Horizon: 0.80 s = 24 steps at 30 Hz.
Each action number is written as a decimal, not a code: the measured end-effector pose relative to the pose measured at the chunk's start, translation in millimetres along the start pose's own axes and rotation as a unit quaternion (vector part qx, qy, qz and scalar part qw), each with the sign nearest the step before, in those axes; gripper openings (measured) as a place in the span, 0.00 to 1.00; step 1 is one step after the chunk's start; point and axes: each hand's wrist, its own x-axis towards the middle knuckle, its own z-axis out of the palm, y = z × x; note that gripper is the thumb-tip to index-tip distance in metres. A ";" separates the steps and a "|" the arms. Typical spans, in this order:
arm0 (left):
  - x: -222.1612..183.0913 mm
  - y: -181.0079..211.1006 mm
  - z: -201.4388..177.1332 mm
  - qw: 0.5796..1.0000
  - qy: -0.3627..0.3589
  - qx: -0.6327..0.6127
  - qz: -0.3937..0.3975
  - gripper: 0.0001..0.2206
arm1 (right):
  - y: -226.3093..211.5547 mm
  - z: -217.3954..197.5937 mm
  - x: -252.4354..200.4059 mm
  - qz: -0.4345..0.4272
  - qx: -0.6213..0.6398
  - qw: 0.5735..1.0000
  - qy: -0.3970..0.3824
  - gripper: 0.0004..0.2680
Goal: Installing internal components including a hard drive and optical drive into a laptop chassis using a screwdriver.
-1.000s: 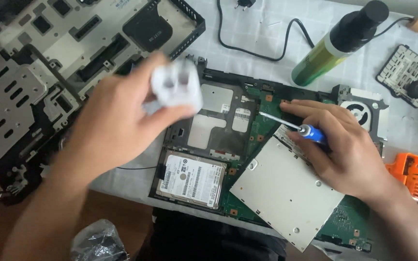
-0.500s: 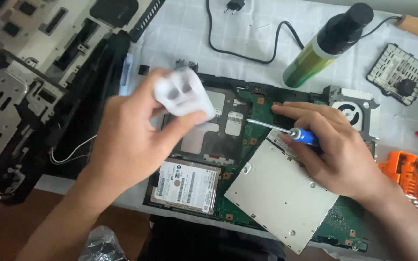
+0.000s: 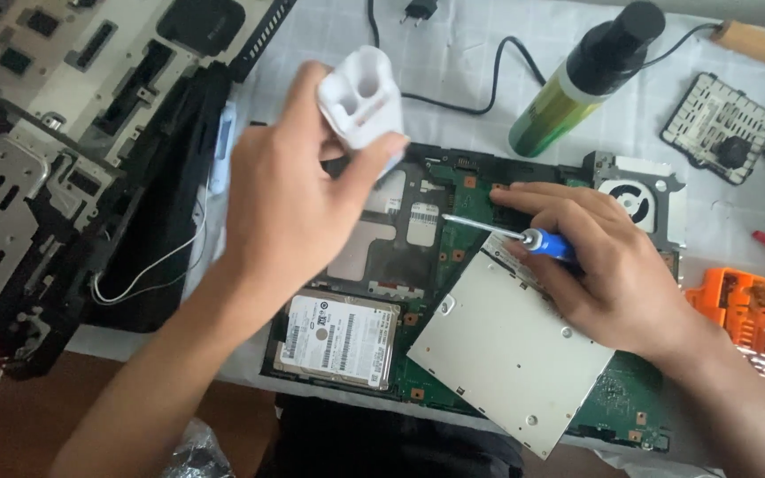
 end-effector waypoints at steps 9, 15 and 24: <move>-4.4 -4.0 2.3 0.995 -0.012 -0.084 0.044 0.13 | -2.1 -1.1 0.6 0.028 0.010 1.000 0.005 0.06; -3.2 -6.1 -3.4 0.977 -0.141 -0.126 0.096 0.15 | -2.0 -0.8 -0.3 0.036 0.000 0.999 0.003 0.13; -16.2 -3.0 -11.6 0.943 -0.228 -0.241 -0.040 0.15 | -0.6 -0.9 0.5 0.026 -0.001 1.000 0.010 0.07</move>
